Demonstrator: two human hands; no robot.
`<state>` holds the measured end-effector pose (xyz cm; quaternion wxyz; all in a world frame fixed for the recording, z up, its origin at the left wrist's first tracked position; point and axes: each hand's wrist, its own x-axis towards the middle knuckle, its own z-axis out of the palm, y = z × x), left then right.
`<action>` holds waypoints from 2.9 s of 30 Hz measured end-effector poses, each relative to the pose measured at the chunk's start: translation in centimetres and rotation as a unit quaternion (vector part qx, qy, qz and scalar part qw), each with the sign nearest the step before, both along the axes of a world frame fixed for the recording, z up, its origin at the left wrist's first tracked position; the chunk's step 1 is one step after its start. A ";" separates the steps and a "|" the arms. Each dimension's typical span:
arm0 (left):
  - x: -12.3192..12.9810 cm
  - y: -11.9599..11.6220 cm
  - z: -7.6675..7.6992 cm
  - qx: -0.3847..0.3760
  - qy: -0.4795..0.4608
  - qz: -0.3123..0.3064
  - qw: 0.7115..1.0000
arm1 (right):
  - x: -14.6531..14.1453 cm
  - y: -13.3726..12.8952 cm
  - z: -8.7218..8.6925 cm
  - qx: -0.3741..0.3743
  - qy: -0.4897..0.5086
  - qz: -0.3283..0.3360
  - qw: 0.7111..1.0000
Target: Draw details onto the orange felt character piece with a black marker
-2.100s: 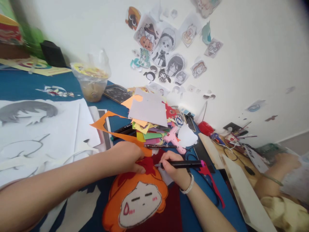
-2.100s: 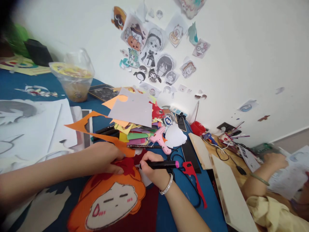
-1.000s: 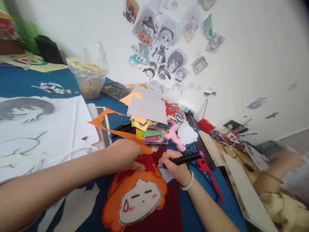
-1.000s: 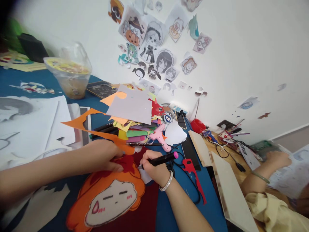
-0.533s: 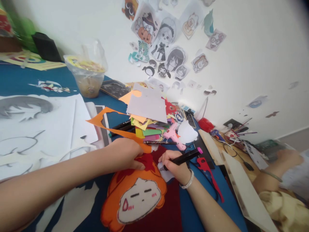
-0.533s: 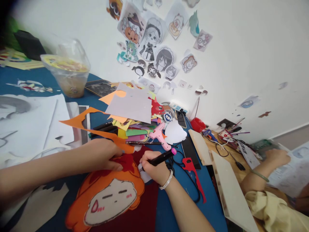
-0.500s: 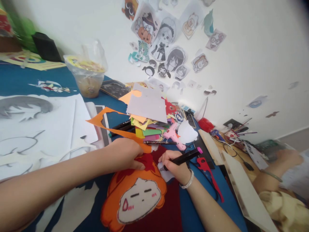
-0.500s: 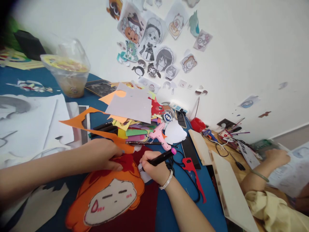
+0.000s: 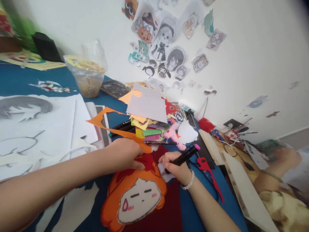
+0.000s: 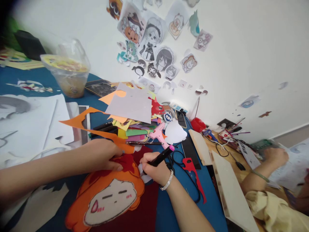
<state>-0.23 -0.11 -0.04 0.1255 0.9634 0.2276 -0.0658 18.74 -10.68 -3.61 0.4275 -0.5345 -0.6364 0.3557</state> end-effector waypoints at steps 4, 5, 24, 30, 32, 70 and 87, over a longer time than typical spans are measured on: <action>-0.1 0.3 0.0 -0.010 -0.011 0.005 1.000 | 0.3 -0.1 -0.2 -0.009 0.096 -0.008 0.995; -0.2 0.3 0.3 -0.016 -0.012 0.008 1.000 | 0.3 -0.2 -0.3 -0.011 0.123 -0.007 0.992; -0.6 0.9 0.6 -0.044 -0.020 0.017 0.999 | -1.4 -1.4 1.1 -0.024 -0.099 0.211 0.972; -0.6 0.7 0.8 -0.040 -0.018 0.023 0.999 | -1.6 -1.4 1.2 0.002 -0.109 0.219 0.970; -0.6 0.7 0.8 -0.041 -0.017 0.023 0.999 | -1.6 -1.5 1.2 0.007 -0.117 0.225 0.967; -0.4 0.9 0.8 -0.058 -0.012 0.014 0.998 | -1.0 -1.4 1.8 -0.006 -0.174 0.230 0.958; -0.5 0.7 1.0 -0.051 -0.011 0.012 0.999 | -0.2 -1.1 1.7 -0.033 -0.168 0.201 0.964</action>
